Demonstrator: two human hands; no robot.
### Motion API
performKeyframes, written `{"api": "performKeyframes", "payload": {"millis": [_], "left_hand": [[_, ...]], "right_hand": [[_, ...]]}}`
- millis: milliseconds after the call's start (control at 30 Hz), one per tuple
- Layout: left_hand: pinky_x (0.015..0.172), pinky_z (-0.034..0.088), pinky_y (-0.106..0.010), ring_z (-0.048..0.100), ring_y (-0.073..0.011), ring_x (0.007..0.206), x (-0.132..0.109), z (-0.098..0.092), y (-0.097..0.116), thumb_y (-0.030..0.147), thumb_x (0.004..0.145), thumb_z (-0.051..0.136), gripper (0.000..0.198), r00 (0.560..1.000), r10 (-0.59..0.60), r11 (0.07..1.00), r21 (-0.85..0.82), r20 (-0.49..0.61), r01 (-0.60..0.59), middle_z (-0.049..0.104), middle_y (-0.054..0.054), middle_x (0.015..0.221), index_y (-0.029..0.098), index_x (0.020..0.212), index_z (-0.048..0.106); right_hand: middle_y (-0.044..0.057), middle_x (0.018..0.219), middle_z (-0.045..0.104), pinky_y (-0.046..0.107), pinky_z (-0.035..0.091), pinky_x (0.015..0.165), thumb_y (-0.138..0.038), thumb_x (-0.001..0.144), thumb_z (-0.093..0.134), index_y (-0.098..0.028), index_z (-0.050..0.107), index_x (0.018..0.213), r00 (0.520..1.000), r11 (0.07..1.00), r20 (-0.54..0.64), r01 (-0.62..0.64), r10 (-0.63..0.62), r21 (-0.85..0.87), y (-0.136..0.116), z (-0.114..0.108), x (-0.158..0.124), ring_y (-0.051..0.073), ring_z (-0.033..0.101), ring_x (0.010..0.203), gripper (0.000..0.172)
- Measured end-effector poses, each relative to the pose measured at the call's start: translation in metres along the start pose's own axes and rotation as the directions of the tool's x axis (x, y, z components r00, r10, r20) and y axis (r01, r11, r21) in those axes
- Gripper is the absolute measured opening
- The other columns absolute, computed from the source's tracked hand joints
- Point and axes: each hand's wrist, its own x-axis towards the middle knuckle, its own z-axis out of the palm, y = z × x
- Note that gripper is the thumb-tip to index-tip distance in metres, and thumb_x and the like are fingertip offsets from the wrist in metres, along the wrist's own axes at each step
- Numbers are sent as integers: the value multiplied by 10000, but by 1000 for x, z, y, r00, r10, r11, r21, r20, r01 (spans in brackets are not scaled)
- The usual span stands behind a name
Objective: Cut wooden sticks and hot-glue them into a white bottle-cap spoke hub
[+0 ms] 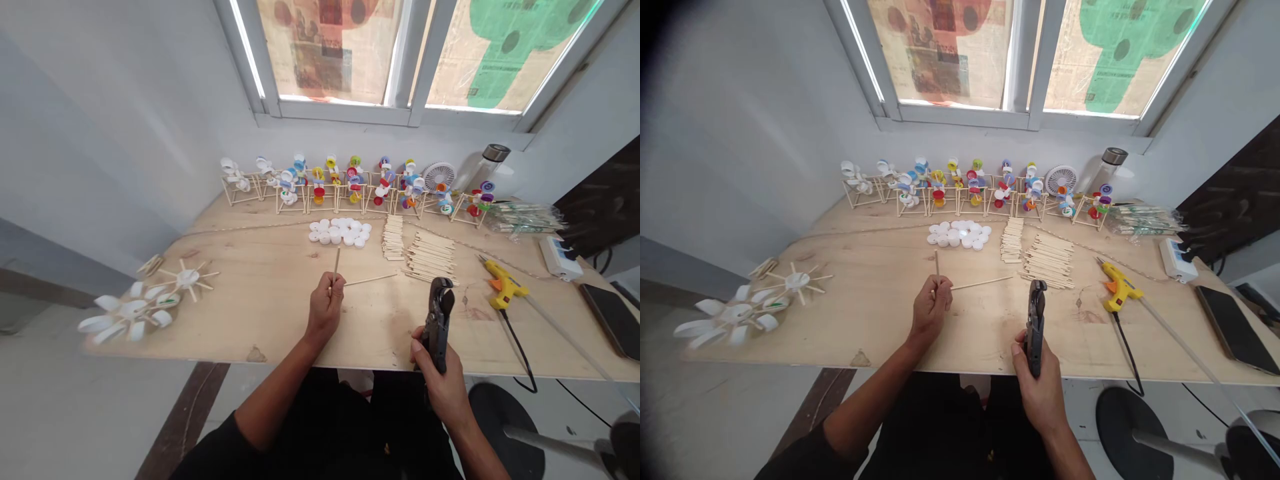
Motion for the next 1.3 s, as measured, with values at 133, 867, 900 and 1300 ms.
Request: {"api": "performKeyframes", "payload": {"millis": [133, 867, 900, 1300], "left_hand": [[398, 191, -206, 243, -59, 398, 1, 0, -4, 506, 785, 555, 375, 998, -60, 995, -80, -28, 58, 299, 88, 458, 198, 613, 428], [381, 253, -187, 284, -80, 378, -49, 49, 70, 658, 760, 495, 484, 813, -530, 482, -704, 239, 521, 203, 90, 402, 208, 628, 376], [373, 237, -186, 278, -80, 375, -50, 51, 69, 659, 760, 494, 484, 812, -529, 473, -709, 247, 523, 195, 90, 403, 210, 627, 369], [385, 361, -191, 524, -109, 576, -60, 35, 56, 429, 710, 666, 375, 787, -486, 603, -507, 379, 617, 536, 9, 727, 190, 979, 560]], "right_hand": [[-10, 705, 520, 274, 401, 665, -450, 849, 487, -182, 552, 905, 1000, 1000, 0, 1, -1, -9, 0, 0, -1, 156, 500, 679, 282], [51, 840, 652, 300, 476, 753, -395, 796, 586, -158, 616, 870, 991, 948, 125, -93, 57, 305, -36, 44, -22, 196, 597, 809, 250], [61, 876, 662, 315, 476, 781, -396, 784, 600, -156, 625, 890, 990, 937, 102, -122, 93, 329, -35, 45, -23, 210, 602, 848, 264], [-23, 613, 546, 251, 454, 506, -413, 732, 669, -174, 561, 848, 944, 768, 55, -299, 326, 566, -27, 50, -26, 123, 506, 535, 287]]}}
